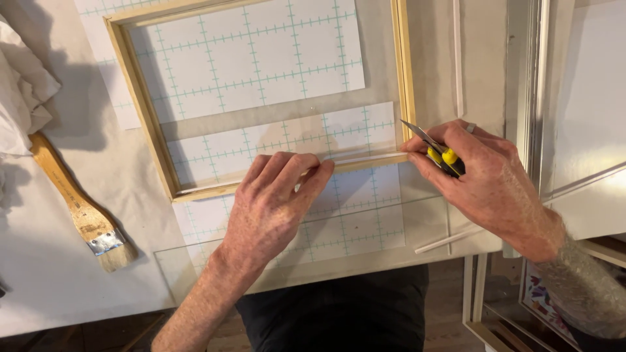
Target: The person takes thin white spacer strips from a bundle on the worktable, measures one against a wooden picture frame, cuts it to length with a utility knife, trims and fits the cut ends, and presses the finished strip into the rebate of the frame alongside the glass.
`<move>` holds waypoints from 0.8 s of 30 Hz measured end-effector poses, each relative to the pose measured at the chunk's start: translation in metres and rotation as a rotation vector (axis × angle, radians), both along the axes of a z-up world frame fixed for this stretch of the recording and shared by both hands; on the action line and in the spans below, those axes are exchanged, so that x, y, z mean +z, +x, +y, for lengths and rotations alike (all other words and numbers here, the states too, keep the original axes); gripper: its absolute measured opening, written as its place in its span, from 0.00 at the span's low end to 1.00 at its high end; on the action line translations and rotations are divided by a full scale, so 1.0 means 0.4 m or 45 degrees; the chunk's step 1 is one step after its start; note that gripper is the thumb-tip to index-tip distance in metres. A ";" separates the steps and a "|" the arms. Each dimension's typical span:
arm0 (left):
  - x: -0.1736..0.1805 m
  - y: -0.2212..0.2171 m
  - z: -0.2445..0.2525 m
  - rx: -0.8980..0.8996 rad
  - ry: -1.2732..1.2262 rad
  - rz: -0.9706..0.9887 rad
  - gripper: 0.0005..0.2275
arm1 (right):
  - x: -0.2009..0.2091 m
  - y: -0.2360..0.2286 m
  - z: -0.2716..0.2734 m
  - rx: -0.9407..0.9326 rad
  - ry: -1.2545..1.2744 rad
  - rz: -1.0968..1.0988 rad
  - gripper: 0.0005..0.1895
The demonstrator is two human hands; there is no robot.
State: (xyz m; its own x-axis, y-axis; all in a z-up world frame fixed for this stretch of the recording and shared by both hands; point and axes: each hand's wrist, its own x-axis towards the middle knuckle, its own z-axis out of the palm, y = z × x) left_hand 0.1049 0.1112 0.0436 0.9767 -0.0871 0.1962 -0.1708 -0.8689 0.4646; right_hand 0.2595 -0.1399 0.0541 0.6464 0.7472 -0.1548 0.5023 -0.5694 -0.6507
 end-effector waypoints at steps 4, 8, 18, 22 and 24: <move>0.018 -0.013 -0.012 0.000 -0.013 -0.050 0.13 | -0.007 -0.019 -0.036 -0.009 0.074 -0.071 0.10; 0.070 -0.051 -0.041 -0.024 0.044 -0.246 0.11 | 0.110 -0.085 -0.034 -0.137 0.222 -0.201 0.09; 0.018 -0.280 -0.131 -0.146 0.056 -0.167 0.12 | 0.031 -0.356 -0.125 -0.271 0.319 -0.080 0.11; 0.006 -0.274 -0.164 -0.069 -0.053 0.004 0.15 | 0.006 -0.375 -0.115 -0.100 0.271 -0.225 0.14; 0.009 -0.263 -0.192 -0.065 -0.105 0.044 0.15 | 0.007 -0.386 -0.111 -0.082 0.249 -0.236 0.15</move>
State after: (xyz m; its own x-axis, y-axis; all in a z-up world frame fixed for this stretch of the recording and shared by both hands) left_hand -0.0005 0.0345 0.0471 0.9778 -0.1218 0.1708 -0.1963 -0.8179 0.5409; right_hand 0.1052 -0.1844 0.0568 0.6976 0.7075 0.1134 0.5897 -0.4770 -0.6517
